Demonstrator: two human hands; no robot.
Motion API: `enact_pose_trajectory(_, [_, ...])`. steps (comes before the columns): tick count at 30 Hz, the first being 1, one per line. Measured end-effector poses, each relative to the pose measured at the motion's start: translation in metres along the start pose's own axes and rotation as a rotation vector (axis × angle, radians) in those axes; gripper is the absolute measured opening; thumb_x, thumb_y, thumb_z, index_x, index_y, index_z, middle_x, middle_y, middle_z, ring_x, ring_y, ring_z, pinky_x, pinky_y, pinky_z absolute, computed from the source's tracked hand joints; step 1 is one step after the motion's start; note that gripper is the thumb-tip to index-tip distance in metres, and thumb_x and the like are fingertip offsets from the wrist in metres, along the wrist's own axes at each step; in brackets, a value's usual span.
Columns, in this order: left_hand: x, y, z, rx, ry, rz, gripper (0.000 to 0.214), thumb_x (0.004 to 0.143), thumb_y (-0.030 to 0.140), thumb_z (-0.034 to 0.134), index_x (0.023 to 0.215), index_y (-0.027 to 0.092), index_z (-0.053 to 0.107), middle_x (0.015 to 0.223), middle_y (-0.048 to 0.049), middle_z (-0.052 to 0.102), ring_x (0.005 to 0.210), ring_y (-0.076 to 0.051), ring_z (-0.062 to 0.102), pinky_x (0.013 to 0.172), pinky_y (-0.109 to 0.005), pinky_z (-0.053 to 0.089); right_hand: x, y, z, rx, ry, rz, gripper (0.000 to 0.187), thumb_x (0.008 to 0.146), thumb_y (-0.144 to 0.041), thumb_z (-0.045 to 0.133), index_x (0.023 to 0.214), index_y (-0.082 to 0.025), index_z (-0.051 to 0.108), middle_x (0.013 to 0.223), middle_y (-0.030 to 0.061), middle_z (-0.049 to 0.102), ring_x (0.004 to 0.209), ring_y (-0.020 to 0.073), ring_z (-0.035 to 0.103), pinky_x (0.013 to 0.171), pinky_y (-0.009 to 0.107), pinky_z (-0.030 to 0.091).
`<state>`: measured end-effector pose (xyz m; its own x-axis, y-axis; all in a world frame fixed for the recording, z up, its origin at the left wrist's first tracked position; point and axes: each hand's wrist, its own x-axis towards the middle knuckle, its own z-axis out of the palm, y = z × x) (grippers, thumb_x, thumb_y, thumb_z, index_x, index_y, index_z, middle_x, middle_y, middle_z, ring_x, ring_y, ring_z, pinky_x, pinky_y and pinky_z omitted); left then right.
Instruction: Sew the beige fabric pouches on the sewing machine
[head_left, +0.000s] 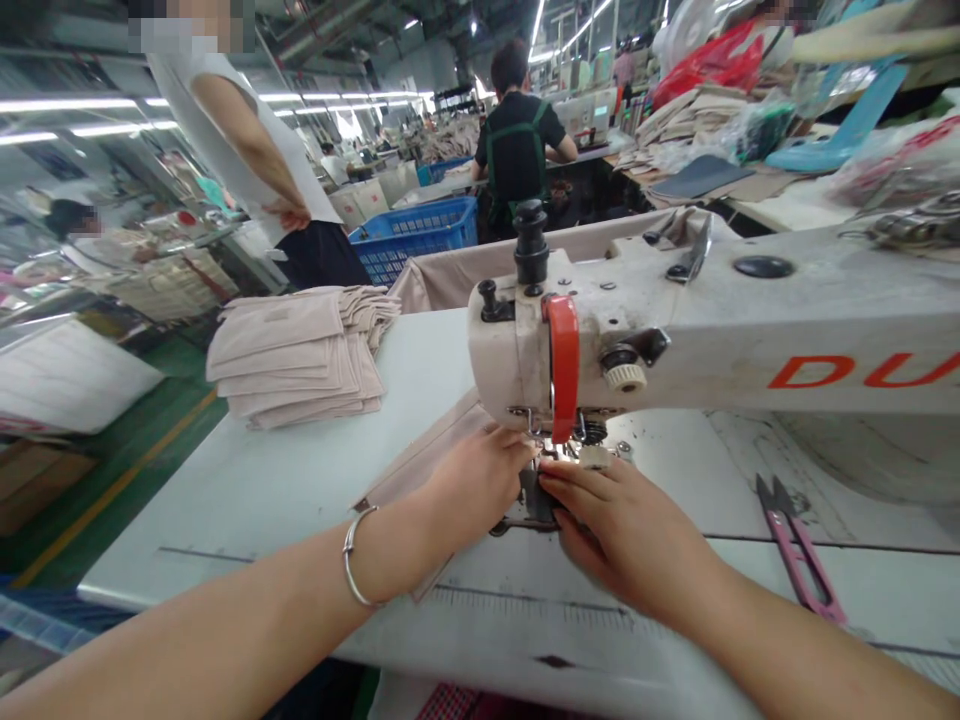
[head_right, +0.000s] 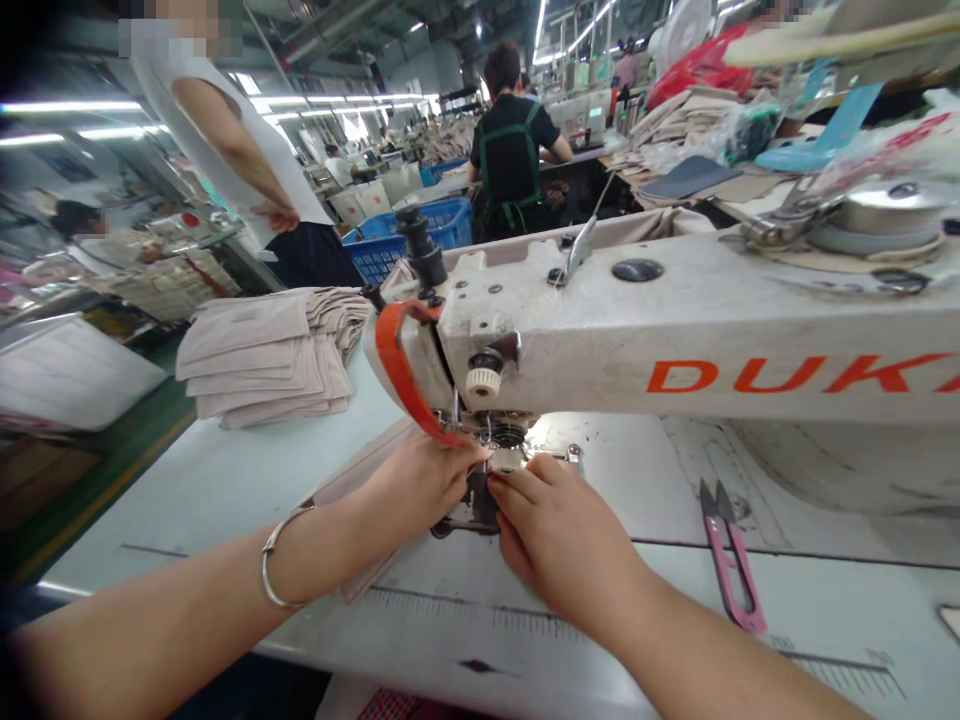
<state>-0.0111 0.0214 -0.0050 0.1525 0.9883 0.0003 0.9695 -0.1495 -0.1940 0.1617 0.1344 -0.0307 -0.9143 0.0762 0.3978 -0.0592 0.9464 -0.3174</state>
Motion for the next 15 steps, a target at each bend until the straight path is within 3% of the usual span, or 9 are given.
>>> enact_pose_trajectory(2, [-0.001, 0.004, -0.002, -0.004, 0.001, -0.048, 0.026, 0.081, 0.000, 0.053, 0.100, 0.013, 0.065, 0.105, -0.0098, 0.069, 0.109, -0.026, 0.060, 0.104, -0.041, 0.042, 0.001, 0.000, 0.000, -0.001, -0.007, -0.004, 0.031, 0.092, -0.016, 0.050, 0.119, -0.015, 0.065, 0.125, 0.0086, 0.063, 0.108, 0.0275, 0.057, 0.093, 0.049, 0.051])
enact_pose_trajectory(6, [-0.005, 0.004, -0.014, -0.278, 0.064, -0.212, 0.042, 0.078, 0.000, 0.049, 0.117, 0.013, 0.059, 0.121, -0.0123, 0.064, 0.116, -0.027, 0.056, 0.103, -0.042, 0.043, 0.001, 0.000, 0.001, -0.003, -0.003, -0.018, 0.030, 0.091, -0.015, 0.051, 0.118, -0.015, 0.065, 0.122, 0.0084, 0.064, 0.108, 0.0273, 0.055, 0.093, 0.048, 0.050])
enact_pose_trajectory(11, [-0.001, -0.007, -0.029, -0.838, -0.059, -0.297, 0.025, 0.082, 0.007, 0.045, 0.094, 0.017, 0.065, 0.097, -0.0022, 0.072, 0.091, -0.019, 0.066, 0.081, -0.029, 0.051, 0.000, -0.004, 0.001, -0.006, -0.043, -0.062, 0.041, 0.090, -0.015, 0.051, 0.131, -0.013, 0.057, 0.131, 0.0069, 0.060, 0.108, 0.0263, 0.054, 0.094, 0.045, 0.048])
enact_pose_trajectory(13, [0.002, -0.010, -0.032, -0.919, -0.062, -0.333, 0.022, 0.085, 0.010, 0.046, 0.091, 0.017, 0.065, 0.092, -0.0005, 0.072, 0.087, -0.018, 0.067, 0.077, -0.026, 0.050, 0.000, -0.006, 0.001, -0.024, -0.079, -0.062, 0.046, 0.090, -0.016, 0.051, 0.136, -0.014, 0.053, 0.138, 0.0054, 0.056, 0.112, 0.0275, 0.052, 0.097, 0.048, 0.045])
enact_pose_trajectory(15, [0.003, -0.011, -0.035, -0.865, -0.036, -0.370, 0.021, 0.085, 0.012, 0.048, 0.092, 0.018, 0.067, 0.097, -0.0008, 0.073, 0.093, -0.020, 0.066, 0.083, -0.028, 0.049, 0.000, -0.008, 0.001, -0.037, -0.098, -0.038, 0.045, 0.090, -0.018, 0.052, 0.135, -0.015, 0.053, 0.138, 0.0038, 0.056, 0.113, 0.0283, 0.051, 0.098, 0.050, 0.044])
